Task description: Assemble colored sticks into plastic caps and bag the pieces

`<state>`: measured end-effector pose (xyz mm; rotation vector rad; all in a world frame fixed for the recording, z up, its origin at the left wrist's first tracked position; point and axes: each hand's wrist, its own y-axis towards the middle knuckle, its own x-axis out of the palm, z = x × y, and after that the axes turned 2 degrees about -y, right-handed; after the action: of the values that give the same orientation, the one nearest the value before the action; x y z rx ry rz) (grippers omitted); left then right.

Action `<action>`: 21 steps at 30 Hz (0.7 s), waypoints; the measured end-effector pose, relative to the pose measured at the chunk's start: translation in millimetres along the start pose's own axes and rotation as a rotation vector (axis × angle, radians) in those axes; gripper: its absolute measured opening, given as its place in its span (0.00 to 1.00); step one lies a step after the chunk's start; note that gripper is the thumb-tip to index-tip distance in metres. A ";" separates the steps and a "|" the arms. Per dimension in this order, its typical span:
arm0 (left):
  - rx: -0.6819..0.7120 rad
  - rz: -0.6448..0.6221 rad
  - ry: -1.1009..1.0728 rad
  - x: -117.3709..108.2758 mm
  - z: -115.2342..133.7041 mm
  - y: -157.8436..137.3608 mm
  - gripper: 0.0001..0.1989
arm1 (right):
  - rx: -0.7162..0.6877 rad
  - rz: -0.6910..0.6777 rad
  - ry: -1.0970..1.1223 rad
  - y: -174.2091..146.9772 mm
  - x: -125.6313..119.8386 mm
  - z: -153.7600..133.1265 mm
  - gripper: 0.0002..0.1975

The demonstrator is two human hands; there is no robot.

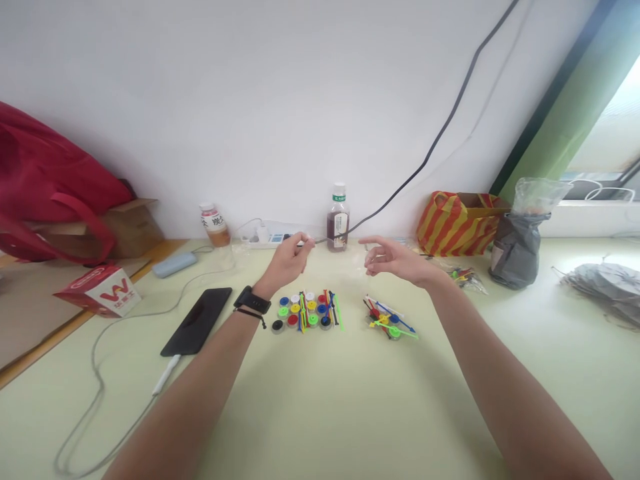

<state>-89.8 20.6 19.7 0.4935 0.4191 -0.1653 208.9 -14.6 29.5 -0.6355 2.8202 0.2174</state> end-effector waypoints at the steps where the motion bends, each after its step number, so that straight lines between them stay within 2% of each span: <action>1: -0.009 0.012 -0.011 0.2 -1.1 0.6 0.17 | -0.005 0.049 -0.006 2.7 1.4 3.2 0.28; 3: -0.025 0.025 -0.059 1.9 -2.3 1.4 0.18 | -0.004 0.204 -0.082 10.4 7.2 10.9 0.23; 5: -0.039 0.025 -0.144 5.1 -2.5 1.8 0.19 | -0.003 0.450 -0.263 19.1 15.4 18.4 0.20; 7: -0.062 0.016 -0.244 8.4 -1.5 1.8 0.20 | -0.012 0.668 -0.485 26.2 23.6 23.7 0.21; 8: -0.079 0.010 -0.292 9.9 -0.7 1.6 0.21 | -0.014 0.720 -0.555 28.6 26.9 25.2 0.22; 10: -0.120 0.001 -0.368 12.1 1.3 1.0 0.21 | -0.022 0.683 -0.543 31.2 31.5 25.4 0.22; 12: -0.154 0.000 -0.417 13.3 3.4 0.3 0.21 | -0.041 0.584 -0.388 31.5 33.4 22.5 0.22; 14: -0.168 0.005 -0.438 14.2 4.8 -0.3 0.21 | -0.049 0.551 -0.251 30.1 33.5 17.4 0.24; 17: -0.157 0.033 -0.406 17.0 4.3 -0.5 0.23 | -0.011 0.580 -0.239 26.4 32.5 8.9 0.27; 21: -0.104 0.112 -0.301 22.6 -1.0 -1.5 0.25 | -0.014 0.468 -0.217 22.9 33.2 2.4 0.22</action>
<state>-70.2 18.5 8.6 0.3807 0.1043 -0.1062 170.3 -7.0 20.4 0.0571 2.7104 0.3626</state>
